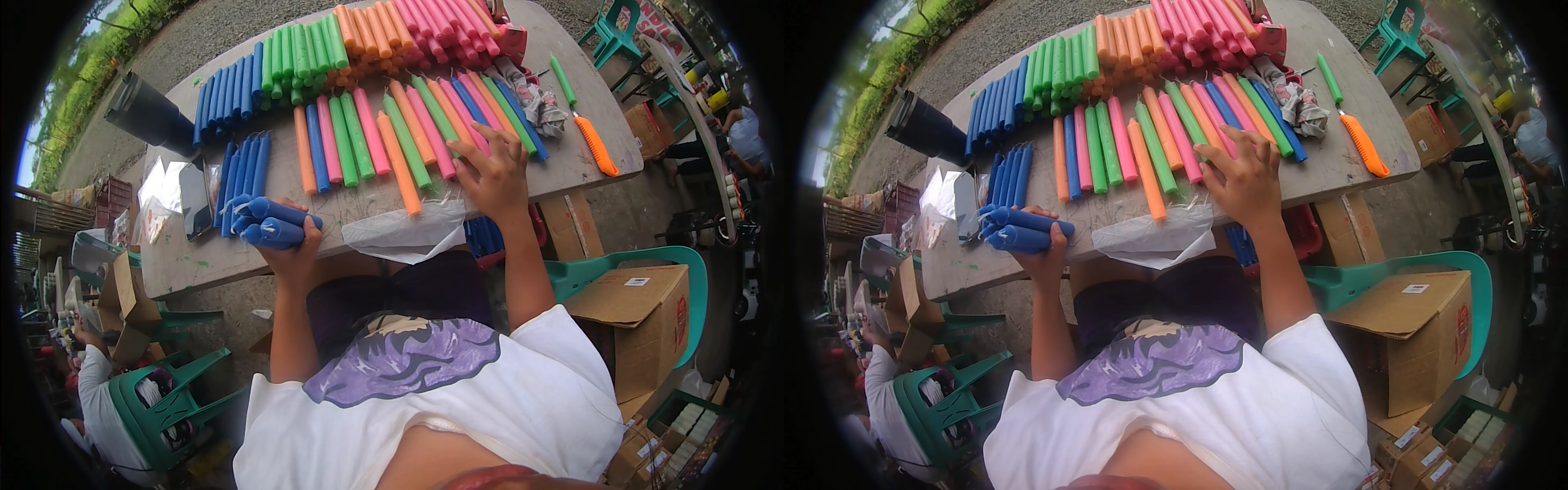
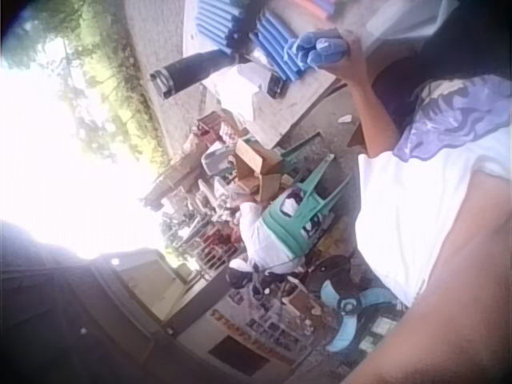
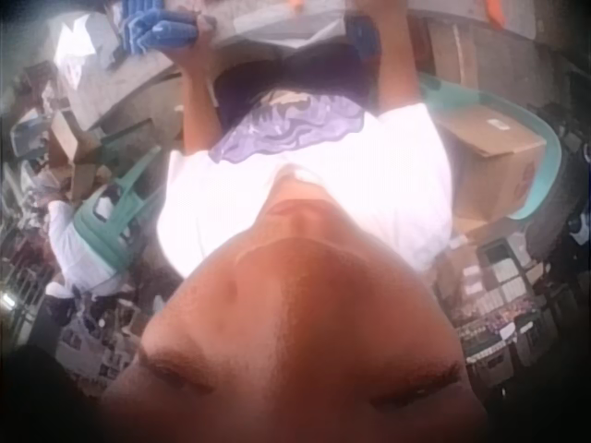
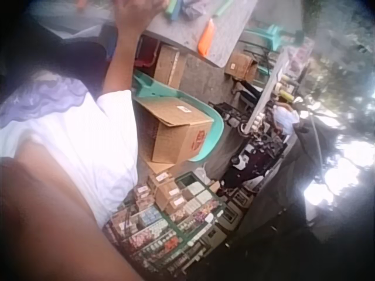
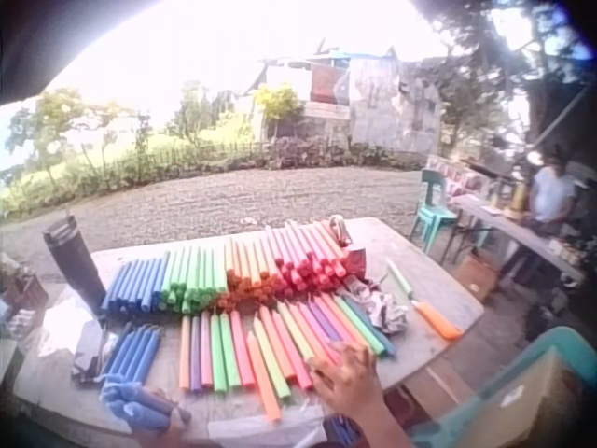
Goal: The person gathers and bundles colorful cylindrical candles on a table, then uses a plastic bag and scissors to trim and arrange them into small multi-colored sets. The person repeatedly picks, aligns, and cuts the candles, placing finished bundles on the table.
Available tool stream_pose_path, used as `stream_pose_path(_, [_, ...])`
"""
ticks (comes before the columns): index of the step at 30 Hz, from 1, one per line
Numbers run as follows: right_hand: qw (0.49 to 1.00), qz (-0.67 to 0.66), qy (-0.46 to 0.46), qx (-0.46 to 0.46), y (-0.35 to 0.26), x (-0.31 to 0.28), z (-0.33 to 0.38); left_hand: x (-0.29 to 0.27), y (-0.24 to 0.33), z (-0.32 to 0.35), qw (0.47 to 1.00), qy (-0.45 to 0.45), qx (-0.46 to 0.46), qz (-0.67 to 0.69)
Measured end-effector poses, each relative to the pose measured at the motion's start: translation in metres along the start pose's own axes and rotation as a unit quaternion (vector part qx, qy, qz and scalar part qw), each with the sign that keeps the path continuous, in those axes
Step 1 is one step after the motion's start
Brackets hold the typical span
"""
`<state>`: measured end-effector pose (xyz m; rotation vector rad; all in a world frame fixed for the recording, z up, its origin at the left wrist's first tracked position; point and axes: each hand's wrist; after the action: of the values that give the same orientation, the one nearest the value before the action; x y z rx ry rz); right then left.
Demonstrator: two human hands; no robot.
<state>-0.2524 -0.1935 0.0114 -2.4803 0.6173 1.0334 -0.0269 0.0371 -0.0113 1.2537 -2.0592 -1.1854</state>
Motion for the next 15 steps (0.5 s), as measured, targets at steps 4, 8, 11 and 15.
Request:
stream_pose_path(4, [1.0, -0.006, -0.005, 0.007, 0.0019, 0.0025, 0.0017, -0.0006, -0.0015, 0.0004, 1.0, 0.0, 0.003, 0.0])
stream_pose_path(8, [1.0, -0.007, -0.003, 0.009, 0.0019, 0.0031, 0.0016, -0.001, -0.0022, 0.0001, 1.0, -0.004, 0.007, 0.001])
stream_pose_path(11, [1.0, -0.009, -0.002, 0.008, 0.0015, 0.0021, 0.001, -0.0005, -0.0021, 0.0001, 1.0, -0.002, 0.007, 0.001])
stream_pose_path(15, [1.0, -0.012, -0.001, 0.01, 0.0007, 0.0016, 0.0012, -0.0003, -0.0018, 0.0, 1.0, 0.0, 0.007, 0.002])
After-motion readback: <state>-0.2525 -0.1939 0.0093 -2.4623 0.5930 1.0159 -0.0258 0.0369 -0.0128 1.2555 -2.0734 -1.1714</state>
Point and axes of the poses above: each hand's wrist, its own z-axis away from the middle knuckle, its own x-axis out of the palm, y = z × x, and after that the axes turned 5 degrees about y, right-handed
